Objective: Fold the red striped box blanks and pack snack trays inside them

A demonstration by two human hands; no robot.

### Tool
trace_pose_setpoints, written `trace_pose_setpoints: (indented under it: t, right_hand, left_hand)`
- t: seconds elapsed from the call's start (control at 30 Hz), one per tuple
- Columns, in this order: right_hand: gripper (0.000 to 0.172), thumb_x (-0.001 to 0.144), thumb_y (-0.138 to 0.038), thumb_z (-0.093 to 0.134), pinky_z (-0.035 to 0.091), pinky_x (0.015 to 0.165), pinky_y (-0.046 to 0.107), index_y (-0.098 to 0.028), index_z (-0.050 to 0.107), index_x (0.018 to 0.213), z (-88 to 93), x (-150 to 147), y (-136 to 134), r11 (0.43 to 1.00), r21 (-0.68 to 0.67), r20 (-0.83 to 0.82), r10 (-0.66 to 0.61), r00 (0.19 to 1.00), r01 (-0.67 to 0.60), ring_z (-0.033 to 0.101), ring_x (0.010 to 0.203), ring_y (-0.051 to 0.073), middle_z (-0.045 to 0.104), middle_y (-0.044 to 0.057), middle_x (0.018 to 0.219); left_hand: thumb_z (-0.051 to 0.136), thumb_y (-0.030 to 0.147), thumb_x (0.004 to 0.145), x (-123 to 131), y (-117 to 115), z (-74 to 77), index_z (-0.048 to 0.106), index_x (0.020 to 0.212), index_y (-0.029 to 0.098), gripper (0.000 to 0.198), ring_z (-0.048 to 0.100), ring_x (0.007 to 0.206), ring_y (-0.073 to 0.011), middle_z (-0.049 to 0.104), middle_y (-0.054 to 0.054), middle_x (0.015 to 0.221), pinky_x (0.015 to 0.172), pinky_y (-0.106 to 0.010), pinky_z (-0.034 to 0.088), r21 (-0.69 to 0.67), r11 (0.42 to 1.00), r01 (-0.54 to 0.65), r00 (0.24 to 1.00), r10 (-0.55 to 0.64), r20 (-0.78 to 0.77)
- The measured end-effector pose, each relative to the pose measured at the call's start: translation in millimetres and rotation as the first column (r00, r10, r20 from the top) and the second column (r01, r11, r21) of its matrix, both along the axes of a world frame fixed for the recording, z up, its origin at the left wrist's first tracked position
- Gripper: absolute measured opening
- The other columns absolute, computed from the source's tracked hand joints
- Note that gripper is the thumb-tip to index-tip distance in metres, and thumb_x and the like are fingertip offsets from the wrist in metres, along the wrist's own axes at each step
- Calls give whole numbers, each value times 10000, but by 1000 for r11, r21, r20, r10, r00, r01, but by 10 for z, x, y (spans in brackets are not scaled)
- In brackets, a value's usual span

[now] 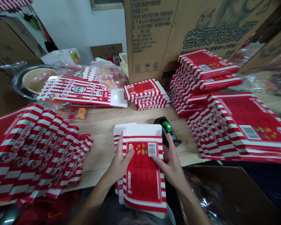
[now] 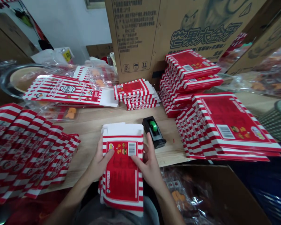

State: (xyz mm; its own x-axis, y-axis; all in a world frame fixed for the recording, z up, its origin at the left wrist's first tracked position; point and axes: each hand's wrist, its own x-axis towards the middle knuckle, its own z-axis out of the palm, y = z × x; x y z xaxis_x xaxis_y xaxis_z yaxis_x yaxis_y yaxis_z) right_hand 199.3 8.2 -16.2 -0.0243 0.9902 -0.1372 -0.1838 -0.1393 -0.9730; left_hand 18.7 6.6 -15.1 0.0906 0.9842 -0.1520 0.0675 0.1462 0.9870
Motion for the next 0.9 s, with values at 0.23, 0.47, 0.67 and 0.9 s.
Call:
trace_pose_setpoints:
  t: [0.23, 0.47, 0.67, 0.9]
  right_hand:
    - [342, 824, -464, 479, 493, 715, 299, -192, 683, 865, 12, 57, 93, 979, 126, 292, -188, 938, 157, 623, 818, 212, 691, 63, 907]
    - [416, 804, -376, 554, 506, 667, 288, -279, 524, 1208, 165, 117, 123, 999, 17, 119, -31, 992, 30, 631, 763, 171, 681, 15, 947]
    - [95, 742, -298, 653, 447, 864, 347, -205, 667, 750, 399, 188, 190, 955, 184, 203, 193, 960, -231, 585, 1011, 203, 643, 55, 1091]
    - [230, 721, -304, 657, 484, 651, 243, -182, 540, 877, 721, 190, 414, 813, -140, 135, 581, 803, -565, 630, 775, 139, 672, 7, 838]
  left_hand:
    - [403, 402, 878, -94, 71, 31, 331, 1255, 243, 416, 565, 994, -178, 513, -70, 1245, 849, -305, 478, 45, 997, 61, 996, -57, -75]
    - [345, 421, 894, -175, 89, 100, 448, 1065, 234, 273, 525, 644, -127, 566, 8, 795, 604, -239, 464, 50, 990, 132, 973, -120, -199]
    - [316, 404, 909, -187, 46, 137, 443, 1075, 237, 268, 558, 711, -141, 593, -19, 931, 634, -246, 471, 65, 983, 174, 960, -155, -232]
    - [348, 326, 915, -130, 22, 147, 473, 1103, 223, 249, 555, 911, -154, 582, -36, 1071, 792, -248, 446, 213, 949, 232, 942, -164, -294]
